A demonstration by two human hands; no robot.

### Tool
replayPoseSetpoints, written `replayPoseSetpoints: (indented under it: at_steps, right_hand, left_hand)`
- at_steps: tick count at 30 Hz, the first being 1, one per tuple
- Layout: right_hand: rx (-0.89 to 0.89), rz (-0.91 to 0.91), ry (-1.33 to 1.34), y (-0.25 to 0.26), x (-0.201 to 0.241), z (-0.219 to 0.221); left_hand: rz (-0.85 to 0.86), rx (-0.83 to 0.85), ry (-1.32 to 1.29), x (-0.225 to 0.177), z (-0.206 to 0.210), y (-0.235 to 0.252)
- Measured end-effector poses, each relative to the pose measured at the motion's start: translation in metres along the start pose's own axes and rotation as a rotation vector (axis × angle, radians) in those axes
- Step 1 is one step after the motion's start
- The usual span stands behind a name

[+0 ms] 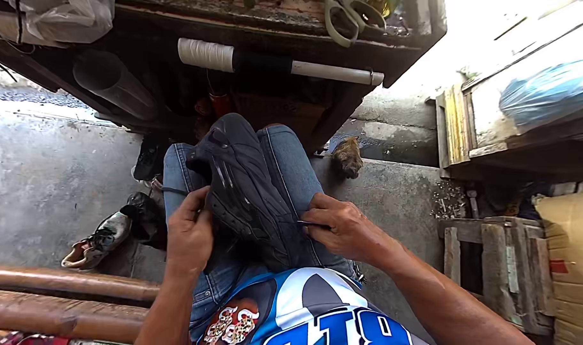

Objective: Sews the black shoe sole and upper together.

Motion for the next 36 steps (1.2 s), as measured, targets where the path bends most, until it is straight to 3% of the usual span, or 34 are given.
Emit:
replayPoseSetpoints:
  at_steps: [3,8,16,21,24,26,28,30,33,36]
  right_hand:
    - [0.090,-0.014,0.405,-0.003,-0.001,-0.024]
    - [-0.025,-0.099,0.925,-0.016,-0.011,-0.084]
    - [-0.632,0.179,0.805,-0.057,-0.078,-0.173]
    - [-0.772,0.370,0.770,-0.088,-0.144,-0.203]
    - [-0.819,0.507,0.542,-0.092,-0.157,-0.209]
    - [-0.771,0.671,0.083,-0.088,-0.150,-0.204]
    - [-0.581,0.741,-0.224,-0.065,-0.114,-0.184]
    - [-0.400,0.617,-0.239,-0.037,-0.079,-0.147]
    - [-0.175,0.285,-0.039,0.003,-0.015,-0.073]
    - [0.005,0.097,0.040,0.026,0.028,-0.019]
  left_hand:
    - [0.057,0.236,0.417,0.013,0.003,-0.002]
    - [0.007,0.446,0.398,0.016,-0.007,0.005]
    - [-0.040,0.513,0.254,0.012,-0.010,0.011]
    - [0.046,0.427,0.272,0.017,-0.011,0.005]
    - [0.096,0.334,0.332,0.018,-0.011,0.001]
    - [0.122,0.295,0.368,0.017,-0.010,0.000]
    - [0.131,0.272,0.400,0.015,-0.009,-0.002]
    - [0.133,0.246,0.461,0.012,-0.008,-0.004]
    - [0.264,0.184,0.657,0.006,-0.017,-0.010]
    - [0.253,0.070,0.839,0.003,-0.066,-0.007]
Point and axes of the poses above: each hand's wrist, its own y-axis towards the middle knuckle, its own z-axis out of the palm, x = y × z, the point moved 1 cm from there along y, towards the middle knuckle, and after that the axes turned 9 degrees about -y, right-handed, at the moved point
